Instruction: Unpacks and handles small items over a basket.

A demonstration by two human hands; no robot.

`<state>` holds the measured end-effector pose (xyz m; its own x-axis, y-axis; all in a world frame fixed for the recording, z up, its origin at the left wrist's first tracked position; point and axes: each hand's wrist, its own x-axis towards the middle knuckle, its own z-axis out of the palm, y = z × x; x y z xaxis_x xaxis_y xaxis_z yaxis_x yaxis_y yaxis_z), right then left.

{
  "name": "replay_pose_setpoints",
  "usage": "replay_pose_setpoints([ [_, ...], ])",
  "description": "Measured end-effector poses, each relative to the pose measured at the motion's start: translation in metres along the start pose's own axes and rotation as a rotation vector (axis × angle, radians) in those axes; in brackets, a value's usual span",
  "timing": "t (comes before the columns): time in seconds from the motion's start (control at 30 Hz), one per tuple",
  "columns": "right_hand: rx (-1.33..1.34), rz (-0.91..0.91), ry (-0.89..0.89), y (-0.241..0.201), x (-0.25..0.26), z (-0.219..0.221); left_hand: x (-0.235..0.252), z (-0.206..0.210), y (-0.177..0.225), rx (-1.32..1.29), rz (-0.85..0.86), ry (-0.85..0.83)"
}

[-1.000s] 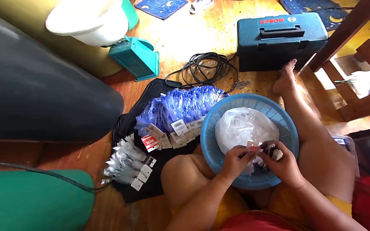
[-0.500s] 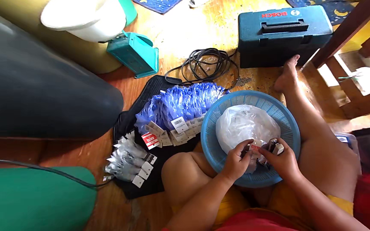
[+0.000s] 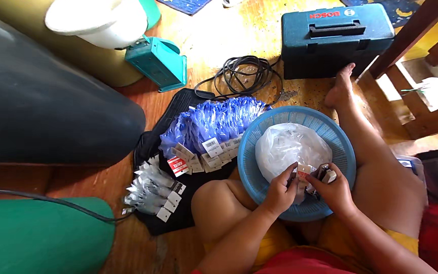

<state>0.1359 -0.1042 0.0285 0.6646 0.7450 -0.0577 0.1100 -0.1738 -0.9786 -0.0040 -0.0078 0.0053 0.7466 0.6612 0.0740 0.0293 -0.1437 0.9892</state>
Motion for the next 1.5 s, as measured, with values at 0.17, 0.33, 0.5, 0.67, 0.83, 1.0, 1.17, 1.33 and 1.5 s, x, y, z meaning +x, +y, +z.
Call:
replay_pose_setpoints([
  [0.17, 0.004, -0.008, 0.004, 0.0017, -0.0004, 0.0006, -0.0001, 0.0003, -0.0002, 0.016, 0.014, -0.005],
  [0.33, 0.004, -0.009, 0.009, 0.0025, -0.0009, 0.0015, -0.0006, 0.0006, -0.0005, 0.016, 0.034, -0.010],
  [0.5, -0.060, 0.012, 0.013, 0.0009, -0.0017, 0.0014, -0.0009, 0.0007, -0.0022, 0.050, 0.045, -0.013],
  [0.67, -0.061, 0.005, 0.011, 0.0014, -0.0014, 0.0021, -0.0016, 0.0010, -0.0031, 0.074, 0.068, -0.014],
  [0.83, 0.058, 0.189, -0.018, 0.0028, 0.0035, -0.0005, -0.0008, -0.0006, -0.0045, 0.087, 0.097, -0.018],
  [1.0, 0.187, 0.201, -0.042, 0.0017, 0.0016, -0.0036, -0.0005, -0.0019, -0.0010, -0.021, 0.037, -0.027],
  [1.17, 0.195, 0.230, -0.087, 0.0041, 0.0022, -0.0007, 0.0010, -0.0004, -0.0027, 0.028, -0.121, 0.000],
  [1.33, 0.121, 0.456, -0.226, 0.0044, 0.0071, -0.0037, 0.0057, -0.0046, -0.0026, -0.006, -0.229, 0.074],
  [1.5, 0.132, 0.512, -0.270, 0.0020, 0.0075, -0.0055, 0.0073, -0.0054, -0.0026, -0.018, -0.266, 0.102],
])
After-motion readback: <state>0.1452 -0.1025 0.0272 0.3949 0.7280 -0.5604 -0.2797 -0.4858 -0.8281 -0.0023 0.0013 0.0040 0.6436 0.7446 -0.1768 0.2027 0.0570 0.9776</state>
